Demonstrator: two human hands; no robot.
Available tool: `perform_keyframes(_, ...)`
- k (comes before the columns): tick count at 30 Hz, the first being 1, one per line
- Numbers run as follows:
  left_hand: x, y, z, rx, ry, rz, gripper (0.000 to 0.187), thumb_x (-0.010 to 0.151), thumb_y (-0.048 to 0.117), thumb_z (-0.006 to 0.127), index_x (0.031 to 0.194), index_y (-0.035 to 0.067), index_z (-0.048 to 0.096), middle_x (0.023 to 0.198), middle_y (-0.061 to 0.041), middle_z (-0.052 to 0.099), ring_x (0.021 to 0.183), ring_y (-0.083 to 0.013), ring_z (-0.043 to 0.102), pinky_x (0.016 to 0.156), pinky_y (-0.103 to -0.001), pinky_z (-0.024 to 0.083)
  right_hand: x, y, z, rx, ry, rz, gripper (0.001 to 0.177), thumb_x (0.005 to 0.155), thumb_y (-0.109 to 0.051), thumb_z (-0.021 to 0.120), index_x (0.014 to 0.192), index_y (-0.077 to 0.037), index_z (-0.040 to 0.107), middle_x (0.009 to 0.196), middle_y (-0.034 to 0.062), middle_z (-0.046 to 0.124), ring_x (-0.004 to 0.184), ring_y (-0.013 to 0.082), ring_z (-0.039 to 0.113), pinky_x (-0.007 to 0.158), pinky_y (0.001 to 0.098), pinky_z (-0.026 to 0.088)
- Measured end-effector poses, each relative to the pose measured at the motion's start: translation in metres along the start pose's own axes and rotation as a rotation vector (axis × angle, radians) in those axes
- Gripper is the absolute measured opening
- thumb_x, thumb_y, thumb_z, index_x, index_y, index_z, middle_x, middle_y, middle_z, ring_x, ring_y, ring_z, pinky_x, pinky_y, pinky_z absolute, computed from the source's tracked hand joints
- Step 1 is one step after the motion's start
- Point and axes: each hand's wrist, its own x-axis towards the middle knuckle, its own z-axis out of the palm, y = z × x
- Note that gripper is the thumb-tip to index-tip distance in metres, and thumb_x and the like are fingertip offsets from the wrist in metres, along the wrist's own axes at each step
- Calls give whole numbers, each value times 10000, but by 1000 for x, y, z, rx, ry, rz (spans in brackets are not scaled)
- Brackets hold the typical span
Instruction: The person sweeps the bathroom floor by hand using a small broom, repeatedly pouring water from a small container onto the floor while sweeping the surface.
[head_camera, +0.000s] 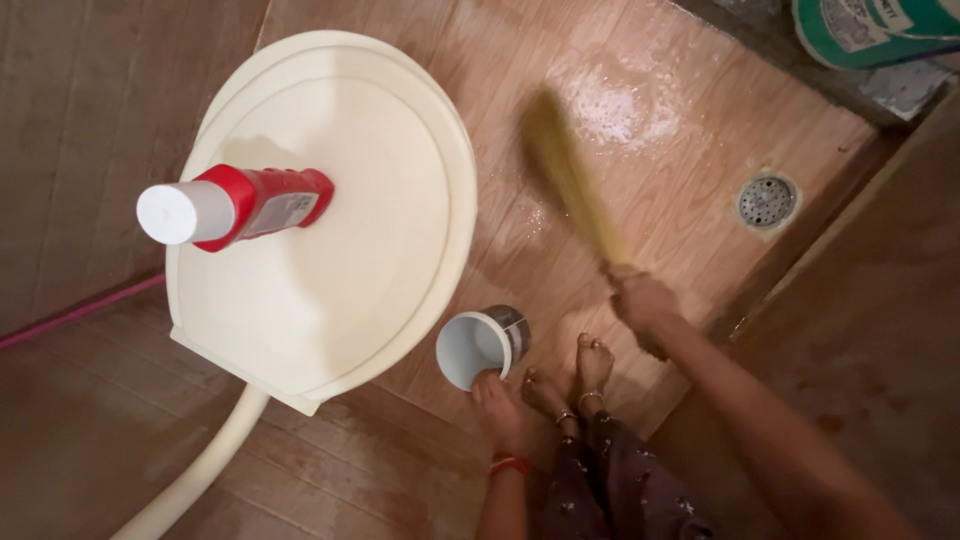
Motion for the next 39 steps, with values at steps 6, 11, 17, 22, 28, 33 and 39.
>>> perform_keyframes(6, 21, 0, 12, -31, -13, 88, 150, 886, 53, 585, 1007, 24, 670, 1053, -164, 680, 1091, -361, 608, 1028, -516, 437, 81, -15, -24, -642, -222, -177, 627, 959, -300, 595, 1517, -444, 347, 1489, -7, 513, 1324, 294, 518, 1023, 588, 452)
perform_keyframes(11, 31, -4, 20, 1, -9, 147, 153, 888, 67, 609, 1020, 37, 681, 1059, -138, 691, 1111, -320, 618, 1043, -514, 434, 65, 38, -67, -99, -11, 117, 494, 1037, -239, 496, 1504, -401, 502, 1289, 116, 697, 1187, 369, 667, 993, 503, 524)
perform_keyframes(17, 38, 2, 34, -63, -58, 116, 169, 881, 50, 601, 1018, 37, 698, 1100, -130, 701, 1142, -323, 620, 1083, -520, 418, 28, 14, -25, 217, 162, 139, 536, 929, -230, 622, 1456, -270, 538, 1274, 117, 709, 1131, 321, 691, 958, 472, 559)
perform_keyframes(22, 49, 8, 59, 5, -62, 136, 141, 915, 80, 612, 1018, 53, 707, 1114, -109, 724, 1192, -306, 620, 1093, -518, 423, 58, -49, -7, -28, -115, -126, 568, 886, -265, 639, 1425, -379, 499, 1329, -6, 667, 1177, 266, 648, 970, 456, 550)
perform_keyframes(28, 84, 29, 58, 79, -113, 191, 121, 904, 104, 638, 1002, 64, 697, 1129, -102, 721, 1208, -284, 614, 1088, -516, 424, 81, 1, -27, 6, -36, 131, 507, 979, -249, 574, 1450, -426, 513, 1306, 42, 688, 1162, 314, 678, 955, 477, 546)
perform_keyframes(33, 114, 52, 44, 21, -136, 295, 134, 919, 103, 632, 1041, 78, 682, 1066, -90, 700, 1150, -272, 609, 1082, -540, 415, 59, 52, -27, 220, 195, 255, 542, 911, -228, 620, 1434, -343, 537, 1254, 118, 690, 1109, 363, 670, 945, 489, 527)
perform_keyframes(39, 129, 79, 48, 78, -90, 282, 159, 882, 116, 626, 1033, 79, 658, 1059, -94, 659, 1100, -290, 601, 1079, -636, 364, -1, 28, 33, 52, -60, 39, 462, 987, -367, 590, 1441, -328, 511, 1151, 165, 710, 1024, 340, 715, 895, 471, 576)
